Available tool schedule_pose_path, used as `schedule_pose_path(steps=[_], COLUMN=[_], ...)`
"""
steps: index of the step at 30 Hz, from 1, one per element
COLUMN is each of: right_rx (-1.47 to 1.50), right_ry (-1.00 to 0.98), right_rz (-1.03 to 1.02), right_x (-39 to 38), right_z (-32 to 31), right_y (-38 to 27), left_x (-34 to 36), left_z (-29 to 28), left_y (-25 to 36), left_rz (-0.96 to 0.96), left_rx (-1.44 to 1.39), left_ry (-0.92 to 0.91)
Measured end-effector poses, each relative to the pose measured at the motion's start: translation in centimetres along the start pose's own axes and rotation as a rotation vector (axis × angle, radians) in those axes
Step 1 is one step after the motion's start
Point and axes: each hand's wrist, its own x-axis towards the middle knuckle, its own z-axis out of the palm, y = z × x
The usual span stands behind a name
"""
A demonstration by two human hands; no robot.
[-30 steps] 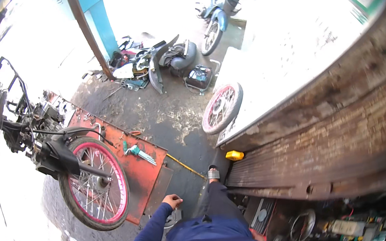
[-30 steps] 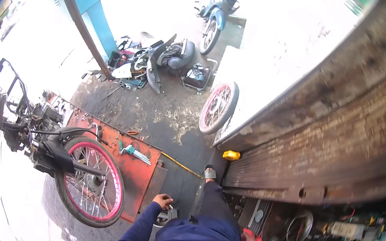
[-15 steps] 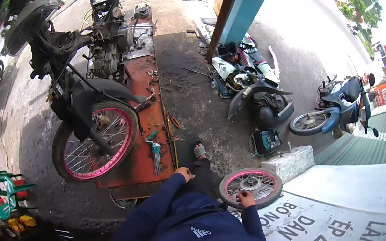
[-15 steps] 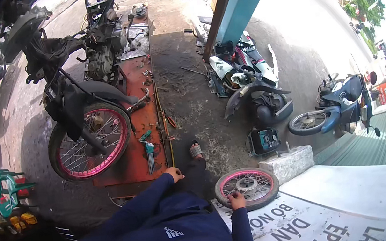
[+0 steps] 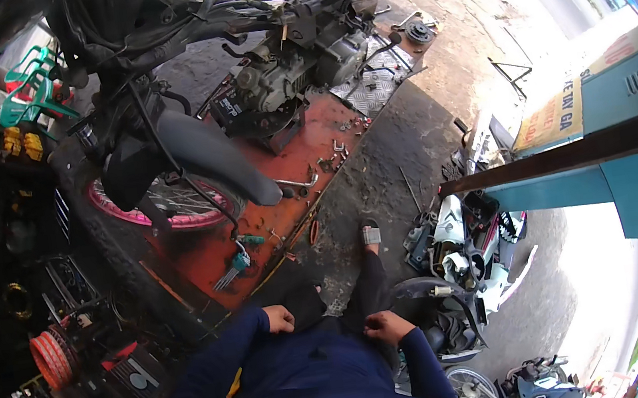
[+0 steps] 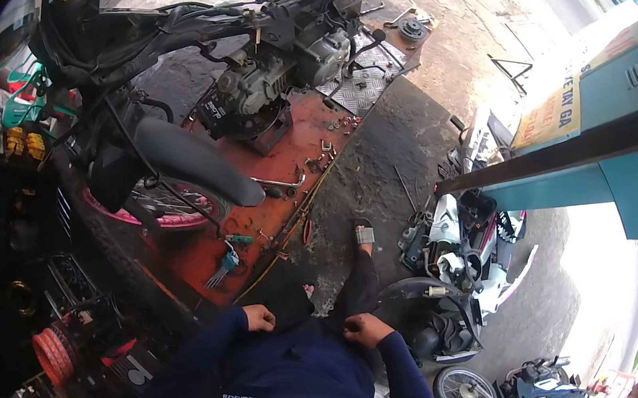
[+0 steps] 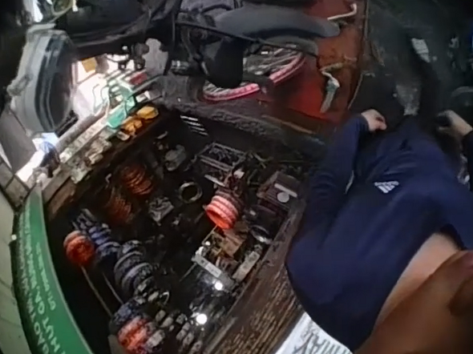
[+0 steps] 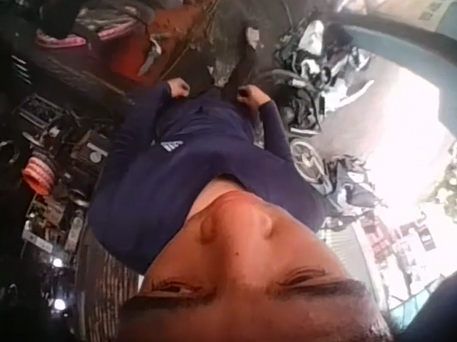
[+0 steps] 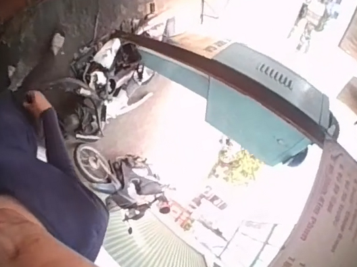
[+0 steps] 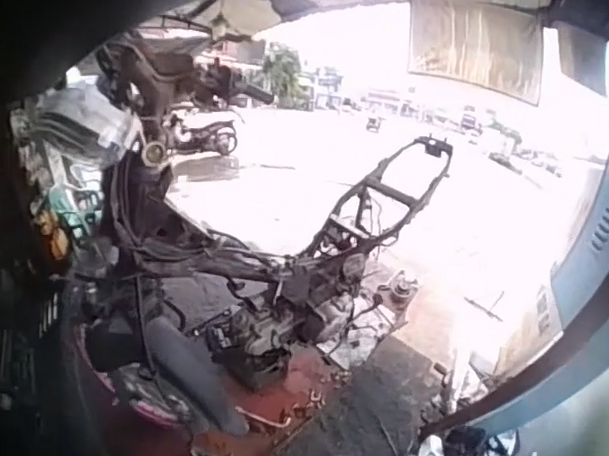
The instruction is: The recorder is working on the front fork and disk brake system of a motorcycle, removing and re-attaching components.
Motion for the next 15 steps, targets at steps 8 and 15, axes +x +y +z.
schedule_pose_path(steps=[8, 15], right_rx=[-0.253, -0.751], right_ry=[-0.526, 0.349], right_rz=[-0.117, -1.156], right_x=[10.1, 38.8], right_z=[-14.9, -14.1], right_y=[0.6, -15.8], left_x=[-0.8, -9.9], left_z=[2.1, -18.8], left_y=[-3.4, -8.8], left_rz=[-0.242, 0.576], left_rx=[-0.42, 0.158], left_ry=[0.243, 2.504])
